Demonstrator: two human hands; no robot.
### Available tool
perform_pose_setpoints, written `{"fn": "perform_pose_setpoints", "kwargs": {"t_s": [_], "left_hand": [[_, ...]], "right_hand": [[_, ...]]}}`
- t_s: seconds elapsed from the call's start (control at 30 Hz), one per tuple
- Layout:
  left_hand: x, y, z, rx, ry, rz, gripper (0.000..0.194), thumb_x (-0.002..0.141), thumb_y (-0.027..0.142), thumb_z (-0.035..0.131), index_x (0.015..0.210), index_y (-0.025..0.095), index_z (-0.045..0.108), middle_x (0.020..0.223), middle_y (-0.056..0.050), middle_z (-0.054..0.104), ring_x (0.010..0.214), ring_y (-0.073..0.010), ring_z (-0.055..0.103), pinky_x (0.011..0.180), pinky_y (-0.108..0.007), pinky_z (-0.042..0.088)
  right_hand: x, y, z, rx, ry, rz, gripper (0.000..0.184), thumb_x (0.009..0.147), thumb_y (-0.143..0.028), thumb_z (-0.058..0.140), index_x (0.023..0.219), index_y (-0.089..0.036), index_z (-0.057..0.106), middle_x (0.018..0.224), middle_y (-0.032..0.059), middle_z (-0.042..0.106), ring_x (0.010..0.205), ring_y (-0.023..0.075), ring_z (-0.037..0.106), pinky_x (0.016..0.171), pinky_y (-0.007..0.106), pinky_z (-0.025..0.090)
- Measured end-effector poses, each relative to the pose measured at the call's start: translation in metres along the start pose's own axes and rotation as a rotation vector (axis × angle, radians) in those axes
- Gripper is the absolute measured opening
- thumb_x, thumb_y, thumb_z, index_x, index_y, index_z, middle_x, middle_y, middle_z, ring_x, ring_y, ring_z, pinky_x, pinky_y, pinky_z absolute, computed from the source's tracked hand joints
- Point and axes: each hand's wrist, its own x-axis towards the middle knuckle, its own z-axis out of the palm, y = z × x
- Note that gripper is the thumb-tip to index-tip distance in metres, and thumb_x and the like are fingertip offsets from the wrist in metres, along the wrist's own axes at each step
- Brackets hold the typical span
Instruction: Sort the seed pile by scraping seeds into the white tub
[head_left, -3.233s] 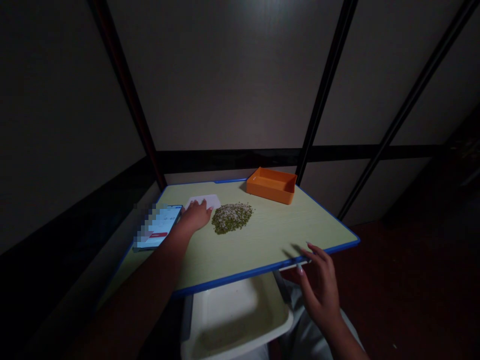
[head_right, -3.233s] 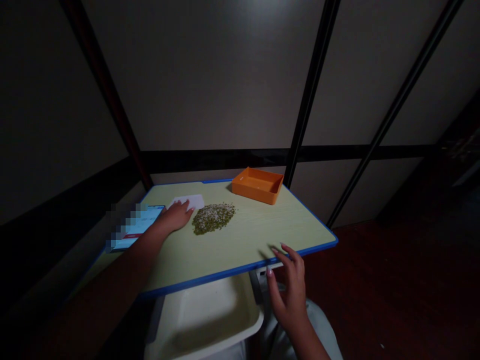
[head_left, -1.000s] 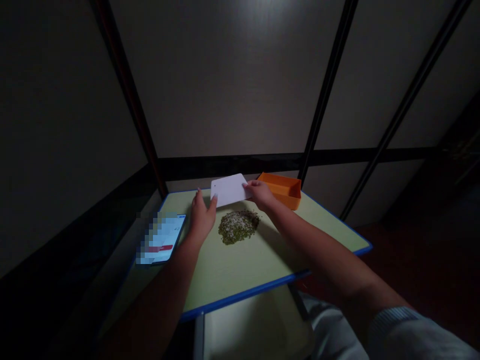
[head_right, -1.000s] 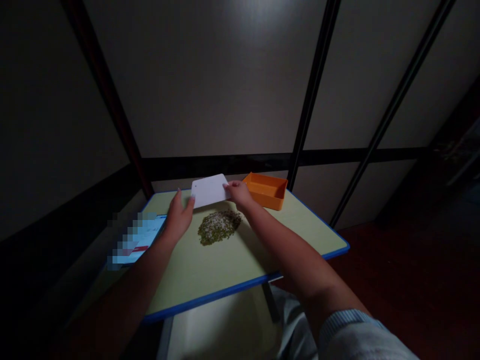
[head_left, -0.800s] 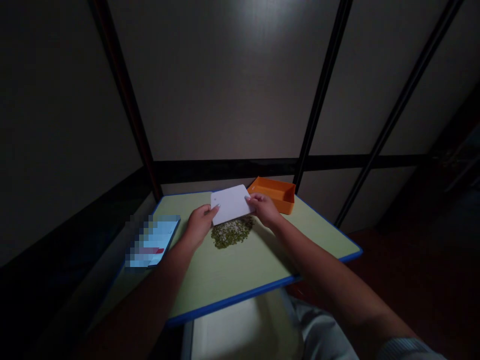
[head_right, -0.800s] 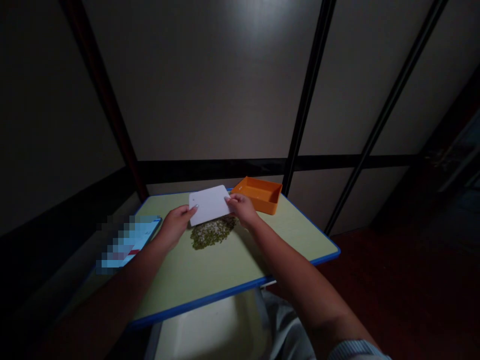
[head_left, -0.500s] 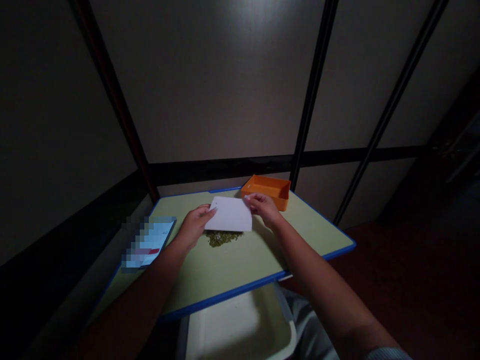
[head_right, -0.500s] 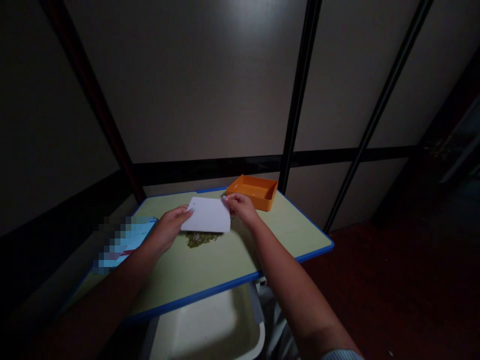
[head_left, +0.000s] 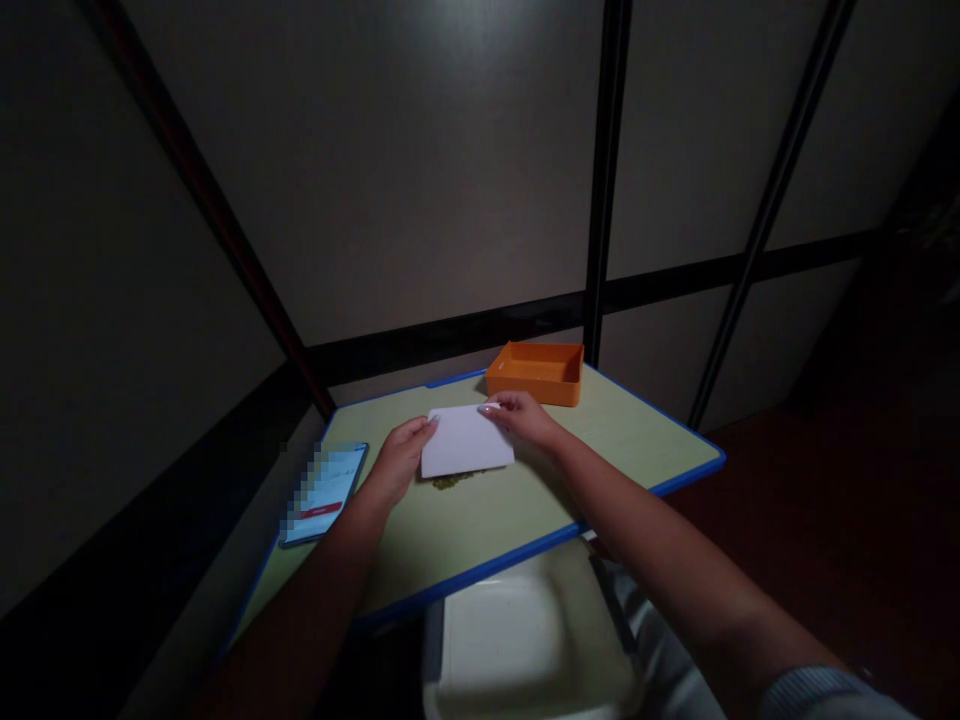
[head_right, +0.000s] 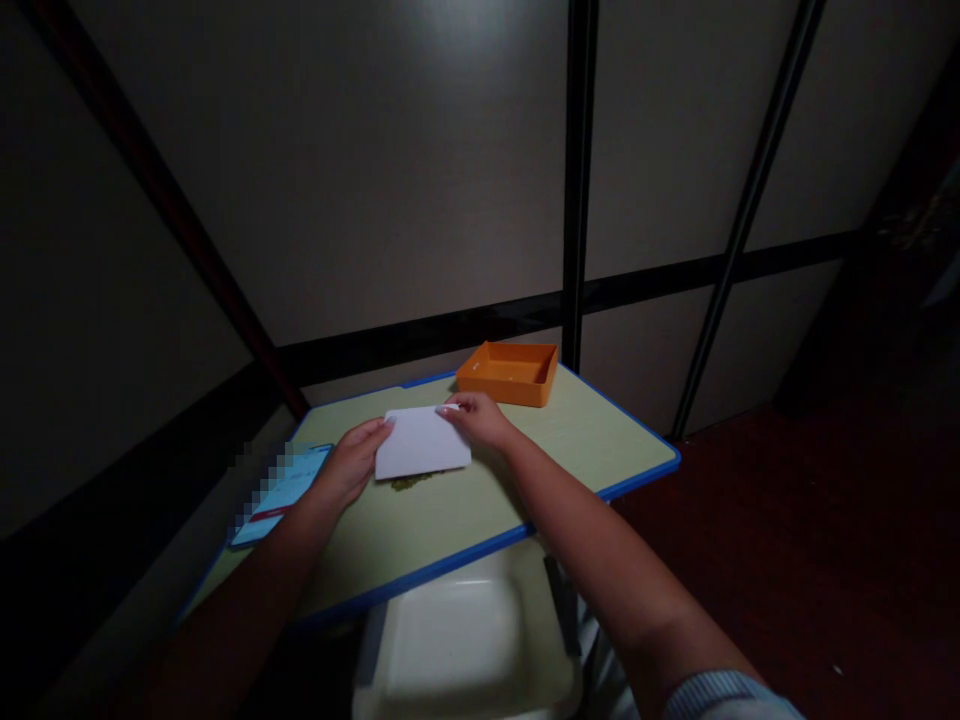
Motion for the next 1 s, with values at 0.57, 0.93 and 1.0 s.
{"fn": "perform_pose_setpoints", "kwargs": {"t_s": [0.57,0.93,1.0], "left_hand": [[-0.166,0.07,0.108,0.518,-0.994,0.263,0.058,0.075,0.055,0.07,0.122,0.023,0.059,0.115,-0.006,0.062,0.104,-0.0241,0.059,0.087,-0.033,0.048],[-0.202,0.061,0.096,0.623,-1.047,-0.15,0.02,0.077,0.027,0.065,0.095,0.021,0.069,0.116,-0.006,0.059,0.103,-0.0217,0.055,0.088,-0.03,0.043],[-0.205,0.054,0.094,0.623,-1.03,-0.194,0.018,0.076,0.025,0.064,0.093,0.021,0.068,0.116,-0.006,0.059,0.103,-0.0205,0.054,0.087,-0.028,0.044]], "right_hand": [[0.016,0.002,-0.021,0.112,0.294,-0.123,0.037,0.062,-0.053,0.07,0.067,-0.019,0.059,0.062,-0.0028,0.052,0.056,0.01,0.041,0.053,0.024,0.03],[0.018,0.005,-0.023,0.019,0.383,-0.18,0.029,0.08,-0.049,0.053,0.073,-0.022,0.046,0.068,-0.0037,0.045,0.065,0.0126,0.041,0.063,0.025,0.035],[0.017,0.003,-0.024,-0.034,0.421,-0.196,0.026,0.083,-0.047,0.049,0.073,-0.023,0.044,0.069,-0.003,0.044,0.068,0.0137,0.041,0.066,0.025,0.035]]}}
